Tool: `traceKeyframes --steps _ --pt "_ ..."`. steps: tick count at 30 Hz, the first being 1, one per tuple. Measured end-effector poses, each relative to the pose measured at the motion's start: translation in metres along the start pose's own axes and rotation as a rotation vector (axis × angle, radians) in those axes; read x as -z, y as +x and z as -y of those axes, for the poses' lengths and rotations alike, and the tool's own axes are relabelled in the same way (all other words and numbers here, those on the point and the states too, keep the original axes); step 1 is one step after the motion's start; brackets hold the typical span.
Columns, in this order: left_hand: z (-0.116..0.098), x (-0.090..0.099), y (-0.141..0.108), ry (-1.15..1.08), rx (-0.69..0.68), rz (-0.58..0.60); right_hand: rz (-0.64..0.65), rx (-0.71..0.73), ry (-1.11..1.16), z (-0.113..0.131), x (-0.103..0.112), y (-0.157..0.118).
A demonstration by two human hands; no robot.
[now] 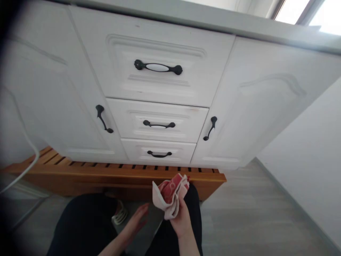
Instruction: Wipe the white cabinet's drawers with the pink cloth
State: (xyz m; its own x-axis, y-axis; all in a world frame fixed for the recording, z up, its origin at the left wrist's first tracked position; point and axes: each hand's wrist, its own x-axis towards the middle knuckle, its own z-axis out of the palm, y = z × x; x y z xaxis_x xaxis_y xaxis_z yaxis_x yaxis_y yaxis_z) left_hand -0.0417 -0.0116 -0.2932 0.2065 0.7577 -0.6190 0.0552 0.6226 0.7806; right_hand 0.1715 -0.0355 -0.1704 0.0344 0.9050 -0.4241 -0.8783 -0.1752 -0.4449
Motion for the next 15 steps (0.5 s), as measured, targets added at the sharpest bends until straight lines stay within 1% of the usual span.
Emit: traceKeyframes --steps 1,3,5,7,9,10,12,15 --pt "-0.011 -0.005 -0.008 -0.084 0.016 0.065 0.042 -0.062 0.054 -0.002 -0.001 -0.004" --pt "-0.039 -0.017 -0.027 -0.222 0.006 0.193 0.110 -0.141 0.094 -0.008 -0.004 -0.008" --pt "-0.073 -0.028 -0.048 -0.463 -0.043 0.351 0.118 -0.184 0.056 -0.014 -0.009 -0.009" --pt "-0.105 -0.033 -0.068 -0.649 -0.062 0.438 0.062 -0.142 -0.017 -0.020 -0.016 -0.009" --pt "-0.127 -0.032 -0.082 -0.799 -0.071 0.503 0.006 -0.066 -0.109 -0.024 -0.023 -0.011" --pt "-0.133 -0.030 -0.086 -0.848 -0.067 0.528 -0.009 -0.038 -0.154 -0.025 -0.027 -0.013" --pt "-0.136 -0.023 -0.092 -0.882 -0.051 0.570 0.001 -0.041 -0.231 -0.025 -0.036 -0.019" --pt "-0.125 -0.014 -0.094 -0.874 -0.041 0.569 0.060 -0.068 -0.274 -0.024 -0.049 -0.028"
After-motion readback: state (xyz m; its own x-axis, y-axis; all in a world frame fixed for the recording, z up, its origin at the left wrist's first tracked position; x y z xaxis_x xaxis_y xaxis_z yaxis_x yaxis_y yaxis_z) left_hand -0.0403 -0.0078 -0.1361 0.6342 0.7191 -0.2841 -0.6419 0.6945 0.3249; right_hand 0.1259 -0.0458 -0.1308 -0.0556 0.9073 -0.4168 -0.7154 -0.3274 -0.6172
